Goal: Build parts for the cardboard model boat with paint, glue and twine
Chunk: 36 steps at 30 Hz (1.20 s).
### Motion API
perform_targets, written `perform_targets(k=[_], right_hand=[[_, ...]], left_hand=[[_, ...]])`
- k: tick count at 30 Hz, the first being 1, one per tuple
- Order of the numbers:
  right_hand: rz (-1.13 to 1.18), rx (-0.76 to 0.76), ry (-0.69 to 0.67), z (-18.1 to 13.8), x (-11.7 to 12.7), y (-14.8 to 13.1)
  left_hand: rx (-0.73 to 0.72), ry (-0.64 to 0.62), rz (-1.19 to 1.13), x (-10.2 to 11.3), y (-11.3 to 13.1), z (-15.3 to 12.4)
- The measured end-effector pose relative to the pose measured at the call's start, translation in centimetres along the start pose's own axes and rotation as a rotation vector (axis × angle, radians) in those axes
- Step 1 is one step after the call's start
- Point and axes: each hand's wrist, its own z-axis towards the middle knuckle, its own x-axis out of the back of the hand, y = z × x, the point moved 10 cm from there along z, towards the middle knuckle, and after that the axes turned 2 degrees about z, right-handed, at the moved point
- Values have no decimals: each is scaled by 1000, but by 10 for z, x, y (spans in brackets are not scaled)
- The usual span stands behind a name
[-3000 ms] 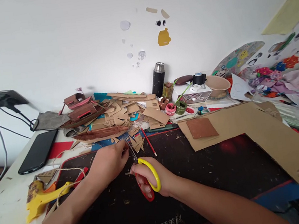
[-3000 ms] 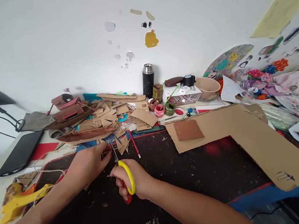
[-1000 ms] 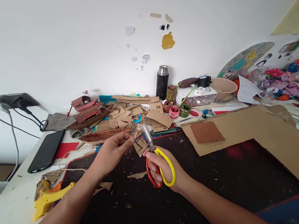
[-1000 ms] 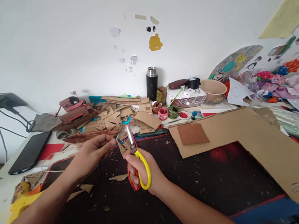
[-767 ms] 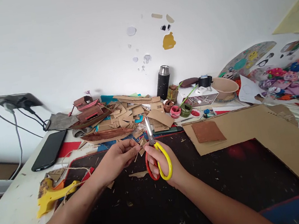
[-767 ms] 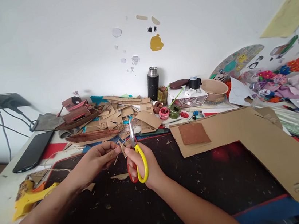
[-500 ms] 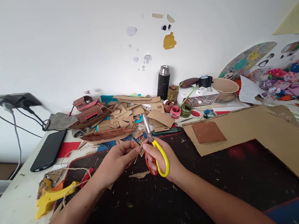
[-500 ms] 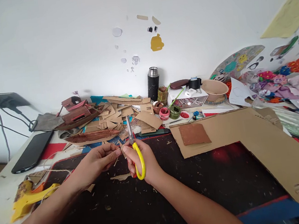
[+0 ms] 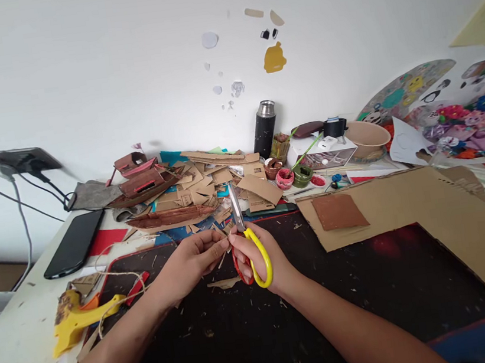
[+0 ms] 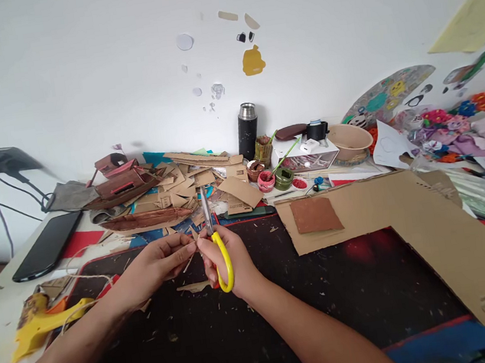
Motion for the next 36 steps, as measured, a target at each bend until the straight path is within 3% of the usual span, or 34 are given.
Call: perform_targets(k=[5, 11, 17, 27, 31, 36], right_hand=[[41, -10, 26, -2, 3, 0], [24, -4, 1, -5, -3, -4], [23, 2, -12, -4, -6, -6], [21, 21, -38, -6, -8, -8], [21, 15, -44, -5, -8, -6], [12, 39, -34, -3, -5, -5]], left_hand=[[-35, 74, -92, 10, 1, -2], [-81, 282, 57, 37, 11, -7], [-54, 213, -37, 25, 10, -8], [-118, 300, -19, 34, 7, -5], [-23, 249, -131, 28, -8, -2], [-64, 204, -176, 19, -1, -1]])
